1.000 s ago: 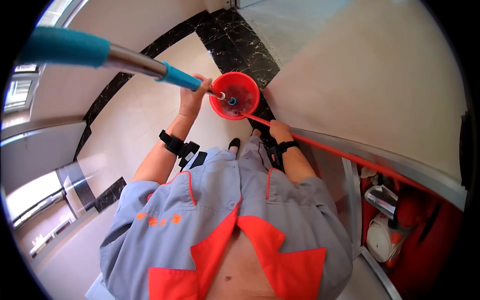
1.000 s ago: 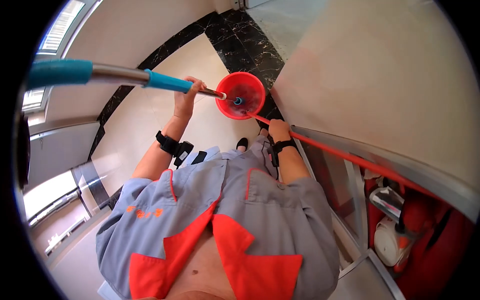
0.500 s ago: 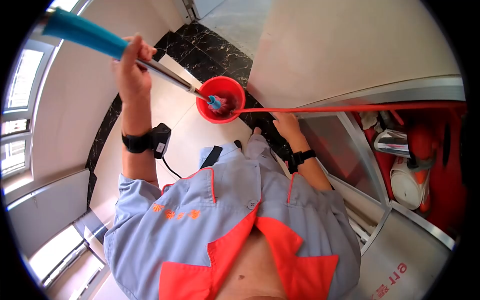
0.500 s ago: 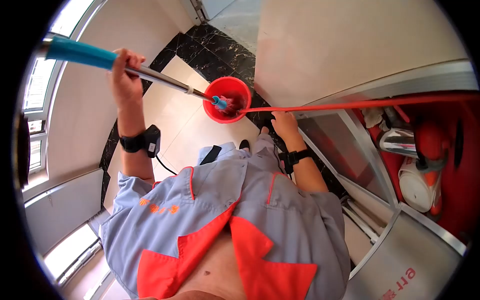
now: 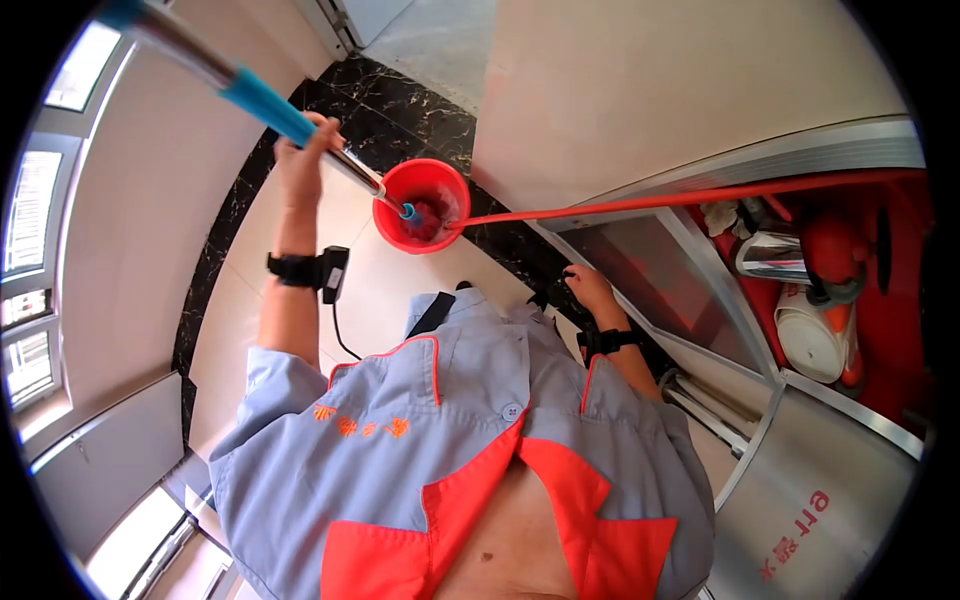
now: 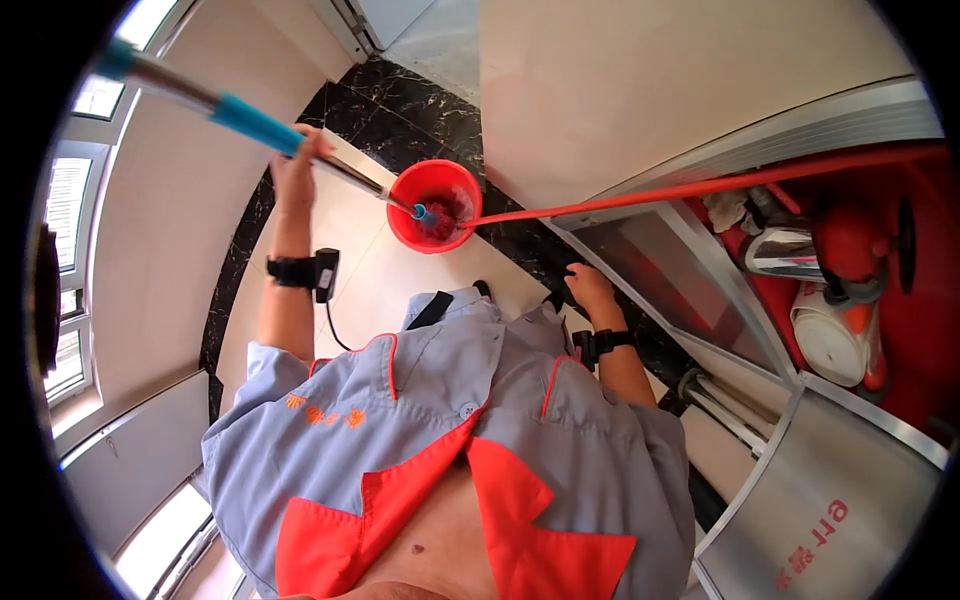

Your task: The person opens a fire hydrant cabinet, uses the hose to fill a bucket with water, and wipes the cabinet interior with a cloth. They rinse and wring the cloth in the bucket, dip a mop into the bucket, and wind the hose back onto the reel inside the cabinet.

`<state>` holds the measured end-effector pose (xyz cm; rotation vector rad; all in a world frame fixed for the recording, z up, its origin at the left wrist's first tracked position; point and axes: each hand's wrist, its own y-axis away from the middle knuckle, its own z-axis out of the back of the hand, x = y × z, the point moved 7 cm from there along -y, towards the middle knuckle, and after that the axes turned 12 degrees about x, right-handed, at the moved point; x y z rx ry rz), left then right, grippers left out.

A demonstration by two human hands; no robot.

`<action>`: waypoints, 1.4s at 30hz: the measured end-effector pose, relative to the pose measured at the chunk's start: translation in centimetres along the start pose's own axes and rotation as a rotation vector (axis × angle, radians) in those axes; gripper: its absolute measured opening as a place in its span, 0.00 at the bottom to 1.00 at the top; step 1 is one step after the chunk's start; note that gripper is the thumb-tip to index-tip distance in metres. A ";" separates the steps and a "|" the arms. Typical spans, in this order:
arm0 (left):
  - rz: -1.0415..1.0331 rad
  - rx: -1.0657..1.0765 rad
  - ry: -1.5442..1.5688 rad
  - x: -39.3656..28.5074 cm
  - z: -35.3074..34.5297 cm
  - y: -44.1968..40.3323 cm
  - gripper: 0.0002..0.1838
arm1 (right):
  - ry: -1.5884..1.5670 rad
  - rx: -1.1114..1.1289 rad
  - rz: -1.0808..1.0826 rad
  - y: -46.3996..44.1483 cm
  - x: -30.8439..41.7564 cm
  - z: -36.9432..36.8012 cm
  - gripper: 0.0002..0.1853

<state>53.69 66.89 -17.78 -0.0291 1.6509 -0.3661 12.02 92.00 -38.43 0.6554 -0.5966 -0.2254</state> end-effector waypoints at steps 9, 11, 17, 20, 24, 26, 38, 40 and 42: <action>0.066 -0.403 0.003 6.4 1.2 0.0 0.12 | -0.100 0.018 -0.044 1.5 -4.0 1.0 0.16; 0.012 -0.477 -0.021 4.8 1.4 -0.4 0.12 | -0.144 0.047 -0.080 2.1 -5.3 0.9 0.16; -0.172 -0.244 0.163 -11.1 -0.7 -3.2 0.13 | -0.295 0.011 -0.142 3.2 -11.6 0.2 0.16; -0.232 -0.090 0.115 -17.3 -1.0 -3.5 0.13 | -0.246 0.014 -0.168 4.5 -11.9 1.0 0.16; -0.250 0.303 0.126 -22.5 -2.4 -4.2 0.14 | -0.278 0.013 -0.154 4.4 -12.7 0.8 0.16; -0.235 0.417 0.141 -22.7 -3.0 -4.4 0.17 | -0.292 0.021 -0.173 3.9 -13.5 0.2 0.16; 0.111 -0.284 0.007 6.1 1.1 1.0 0.08 | -0.266 0.033 -0.190 3.3 -13.2 -0.9 0.16; 0.075 -0.374 -0.049 6.8 1.2 1.5 0.09 | -0.284 0.035 -0.184 3.3 -13.2 -1.2 0.16; 0.083 -0.464 -0.074 8.3 1.8 2.2 0.10 | -0.312 0.026 -0.172 2.9 -13.1 -1.1 0.16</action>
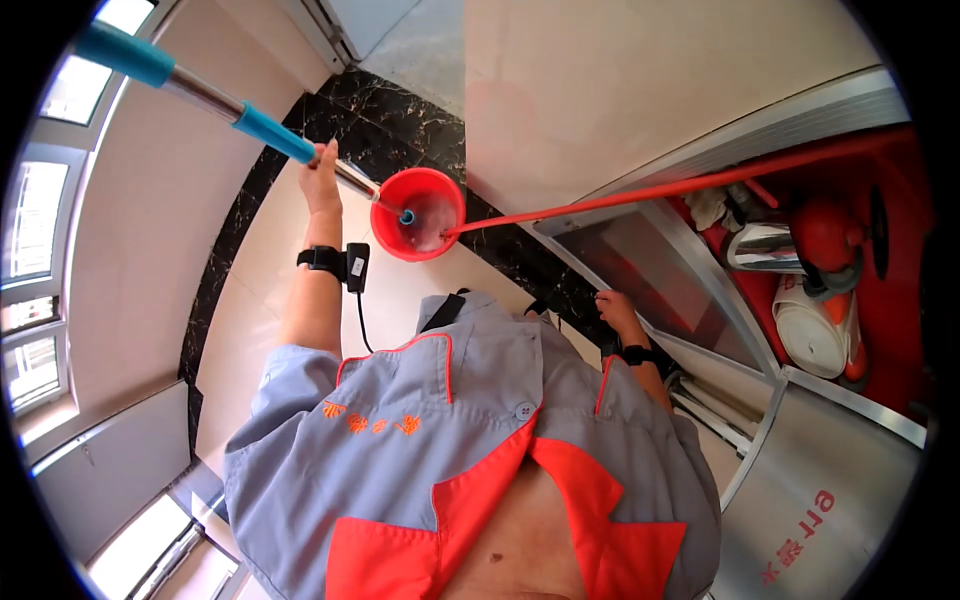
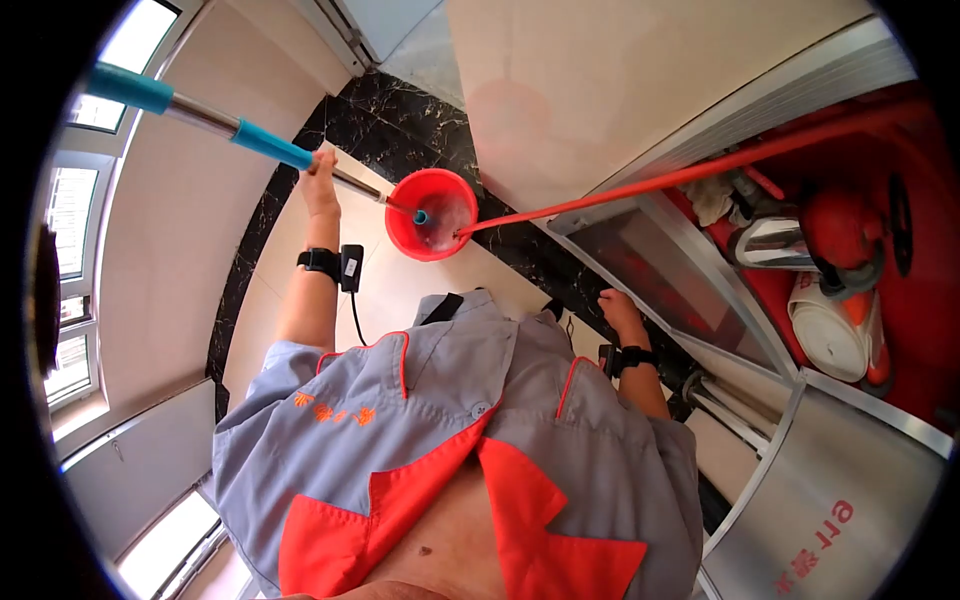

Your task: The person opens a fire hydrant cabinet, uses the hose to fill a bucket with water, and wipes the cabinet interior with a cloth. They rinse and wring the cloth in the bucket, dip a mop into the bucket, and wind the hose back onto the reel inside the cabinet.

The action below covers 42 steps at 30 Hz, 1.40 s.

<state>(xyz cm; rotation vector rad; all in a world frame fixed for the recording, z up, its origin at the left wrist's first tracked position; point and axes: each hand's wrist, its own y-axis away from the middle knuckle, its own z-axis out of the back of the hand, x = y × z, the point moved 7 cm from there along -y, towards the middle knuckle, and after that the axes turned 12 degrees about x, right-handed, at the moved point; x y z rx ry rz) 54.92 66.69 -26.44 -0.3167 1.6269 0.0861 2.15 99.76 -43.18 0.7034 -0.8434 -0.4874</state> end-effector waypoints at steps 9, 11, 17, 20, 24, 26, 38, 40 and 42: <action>-0.196 0.248 0.268 -15.3 -4.7 -3.4 0.13 | -0.138 0.008 0.013 0.6 -0.3 1.1 0.15; -0.240 0.340 0.290 -19.8 -5.0 -2.8 0.11 | -0.174 -0.010 -0.002 1.5 -0.9 1.0 0.15; -0.257 0.706 0.269 -23.1 -6.3 -2.7 0.08 | -0.139 -0.034 -0.072 2.0 -1.7 1.0 0.16; -0.142 0.677 0.044 -16.0 -6.2 -3.0 0.05 | -0.163 0.005 -0.072 2.1 -0.9 1.1 0.16; 0.134 0.686 -0.190 0.2 -5.3 -1.9 0.07 | -0.133 0.006 -0.052 1.9 -0.5 0.9 0.16; 0.162 0.363 -0.039 3.2 -3.4 -0.4 0.08 | -0.158 0.018 -0.077 1.9 -0.4 0.8 0.16; -0.175 0.193 0.038 -9.4 -3.8 -3.6 0.13 | -0.208 -0.005 -0.028 0.7 -2.8 0.2 0.17; -0.191 0.231 0.186 -15.0 -5.1 -3.6 0.13 | -0.217 -0.011 -0.045 1.6 -1.5 1.0 0.17; -0.237 0.281 0.161 -20.4 -5.9 -3.2 0.16 | -0.231 -0.014 -0.060 2.4 -1.5 1.0 0.17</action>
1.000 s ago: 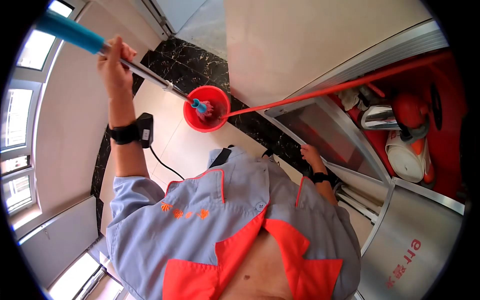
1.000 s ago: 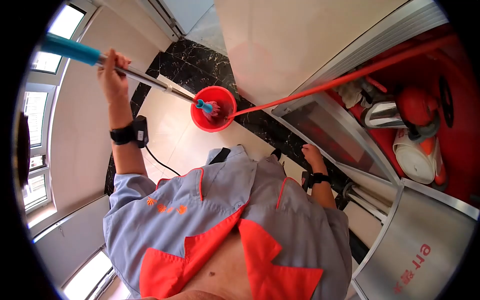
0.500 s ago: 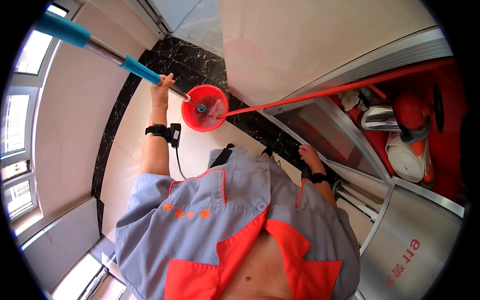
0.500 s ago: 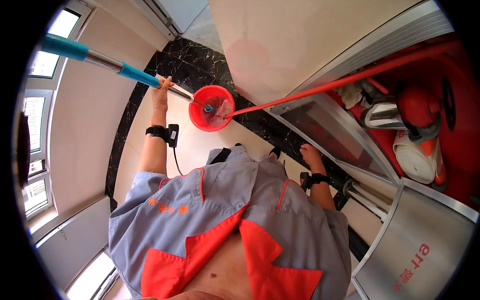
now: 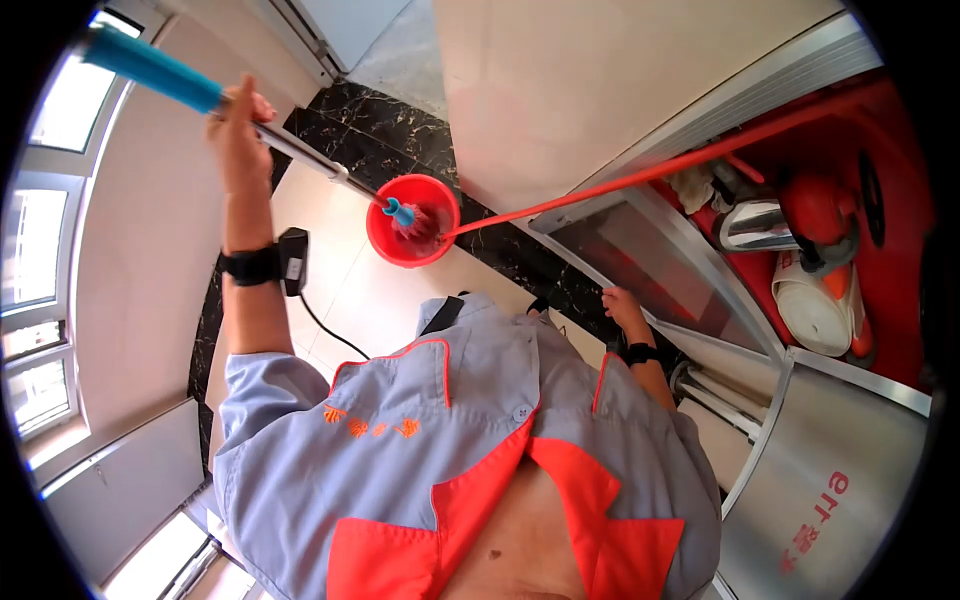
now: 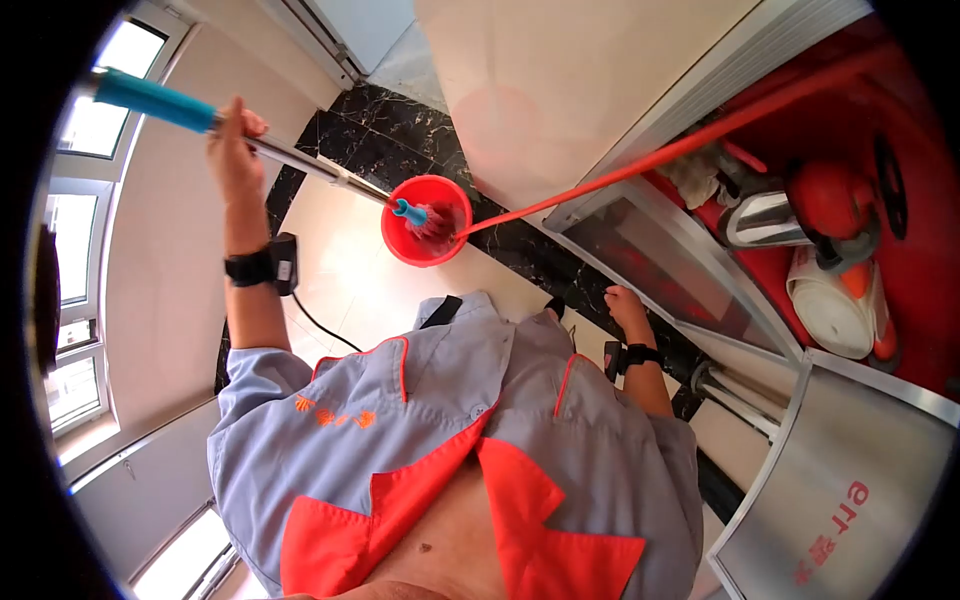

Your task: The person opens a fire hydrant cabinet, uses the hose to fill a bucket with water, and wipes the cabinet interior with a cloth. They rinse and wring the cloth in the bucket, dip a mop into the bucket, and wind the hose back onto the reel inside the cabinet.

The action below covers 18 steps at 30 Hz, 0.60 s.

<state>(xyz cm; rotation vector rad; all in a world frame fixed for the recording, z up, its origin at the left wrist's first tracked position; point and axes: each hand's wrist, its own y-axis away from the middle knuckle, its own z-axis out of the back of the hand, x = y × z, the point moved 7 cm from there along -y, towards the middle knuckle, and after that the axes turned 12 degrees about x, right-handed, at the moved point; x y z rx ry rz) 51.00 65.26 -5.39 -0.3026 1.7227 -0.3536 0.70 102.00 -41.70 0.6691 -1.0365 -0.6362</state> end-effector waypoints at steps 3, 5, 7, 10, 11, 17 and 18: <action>-0.066 0.126 0.069 -5.5 -1.2 -1.3 0.14 | 0.003 0.001 0.005 -0.3 -0.6 0.1 0.17; -0.074 0.288 0.071 -7.1 -2.1 -1.6 0.14 | 0.027 0.000 0.001 -0.3 -0.5 0.1 0.17; -0.088 0.467 0.106 -6.9 -2.7 -1.5 0.12 | 0.032 -0.018 0.009 0.1 -0.3 0.0 0.17; 0.076 0.449 -0.015 0.0 -0.9 -0.8 0.07 | 0.028 -0.020 0.009 0.7 0.4 -0.1 0.17; 0.162 0.423 -0.104 2.9 -0.8 0.1 0.06 | 0.025 -0.016 0.007 0.8 0.5 -0.1 0.17; 0.417 0.221 -0.203 20.8 3.0 8.7 0.09 | -0.024 -0.009 0.003 0.5 0.2 -0.5 0.17; 0.384 0.101 -0.186 20.6 3.2 9.0 0.10 | -0.011 -0.012 0.007 0.1 0.1 -0.4 0.17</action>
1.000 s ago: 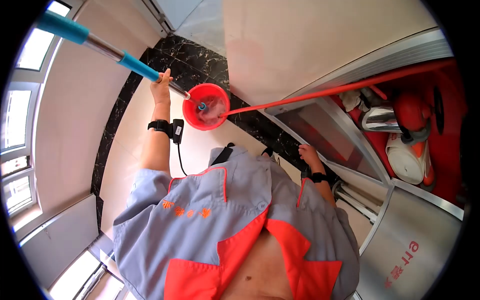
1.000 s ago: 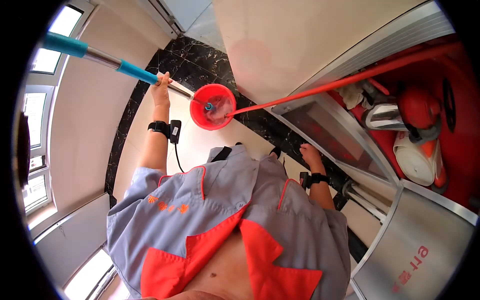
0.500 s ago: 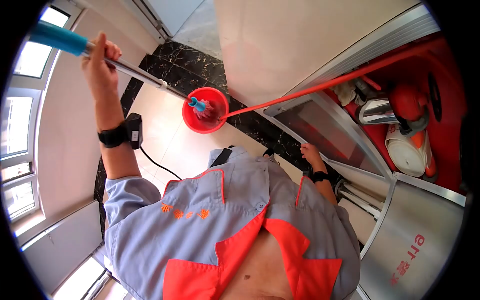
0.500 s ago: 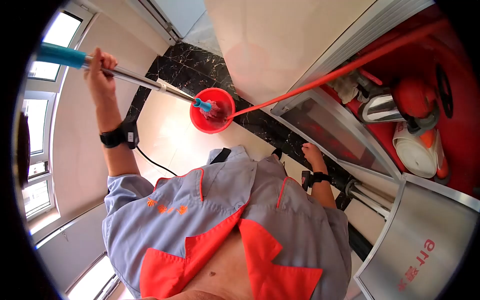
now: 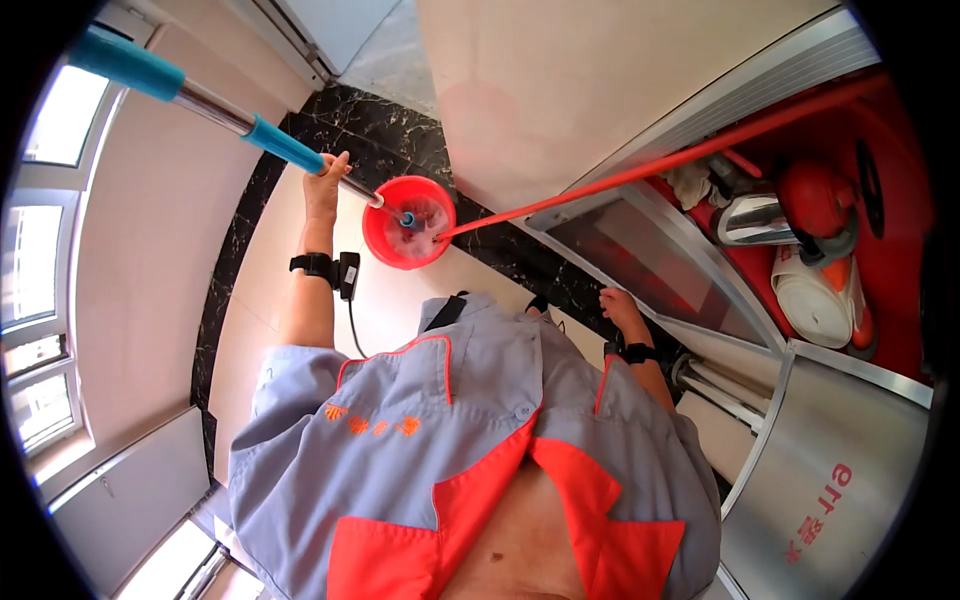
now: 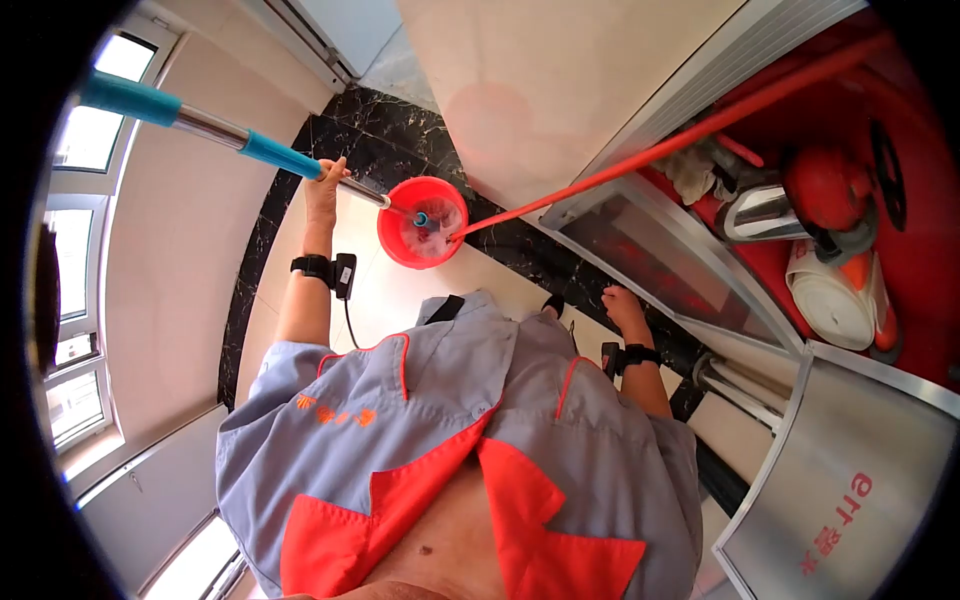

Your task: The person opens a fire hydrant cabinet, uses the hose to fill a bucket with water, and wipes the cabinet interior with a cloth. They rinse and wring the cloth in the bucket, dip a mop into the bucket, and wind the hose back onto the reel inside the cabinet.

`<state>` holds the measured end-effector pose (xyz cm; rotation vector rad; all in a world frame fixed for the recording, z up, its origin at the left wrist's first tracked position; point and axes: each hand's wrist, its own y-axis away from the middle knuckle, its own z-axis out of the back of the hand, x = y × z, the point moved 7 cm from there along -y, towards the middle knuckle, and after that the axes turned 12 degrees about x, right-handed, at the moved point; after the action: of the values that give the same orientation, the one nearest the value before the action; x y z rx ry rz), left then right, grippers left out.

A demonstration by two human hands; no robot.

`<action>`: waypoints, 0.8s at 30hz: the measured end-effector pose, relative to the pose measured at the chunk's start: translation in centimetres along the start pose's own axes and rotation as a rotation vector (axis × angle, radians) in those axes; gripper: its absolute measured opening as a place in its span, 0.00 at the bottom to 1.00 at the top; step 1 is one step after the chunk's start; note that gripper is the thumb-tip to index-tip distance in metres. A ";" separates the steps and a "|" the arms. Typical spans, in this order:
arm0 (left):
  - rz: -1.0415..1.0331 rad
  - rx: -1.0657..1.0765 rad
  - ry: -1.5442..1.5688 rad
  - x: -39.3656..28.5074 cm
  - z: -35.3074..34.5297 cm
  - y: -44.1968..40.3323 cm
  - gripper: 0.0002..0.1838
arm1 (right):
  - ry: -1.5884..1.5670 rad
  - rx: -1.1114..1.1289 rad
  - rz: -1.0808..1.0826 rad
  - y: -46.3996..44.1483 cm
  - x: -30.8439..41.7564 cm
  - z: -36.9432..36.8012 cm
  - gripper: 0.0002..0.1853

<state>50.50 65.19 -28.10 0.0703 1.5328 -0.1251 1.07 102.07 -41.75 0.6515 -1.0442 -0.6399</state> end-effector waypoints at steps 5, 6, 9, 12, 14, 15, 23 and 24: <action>-0.058 -0.356 0.154 -0.4 1.1 1.0 0.12 | -0.032 0.018 -0.008 0.0 -0.1 -0.2 0.16; -0.069 -0.418 0.173 -0.9 1.2 1.2 0.12 | -0.031 0.015 -0.009 0.1 -0.1 -0.2 0.16; -0.180 -0.341 0.117 -6.0 1.6 -0.1 0.13 | -0.019 0.007 -0.001 -0.2 -0.4 0.0 0.16; -0.339 -0.165 0.149 -14.1 1.2 -0.9 0.13 | 0.021 0.002 -0.004 -0.3 -1.6 0.3 0.16; -0.389 -0.111 0.199 -18.7 0.9 -0.7 0.13 | 0.040 -0.031 -0.022 -0.5 -2.0 0.6 0.16; -0.395 -0.068 0.215 -20.8 0.6 -0.3 0.13 | 0.055 -0.021 -0.017 -0.3 -1.9 0.5 0.16; -0.264 0.332 0.111 -22.4 -0.5 -0.9 0.09 | 0.039 0.010 0.002 -0.6 -0.2 0.1 0.16; -0.184 0.327 0.050 -20.1 -0.5 -1.3 0.10 | 0.032 0.013 0.009 -0.6 0.0 -0.1 0.16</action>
<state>49.12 64.70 -8.04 0.1932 1.5557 -0.5231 1.02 101.74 -42.22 0.6662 -1.0222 -0.6135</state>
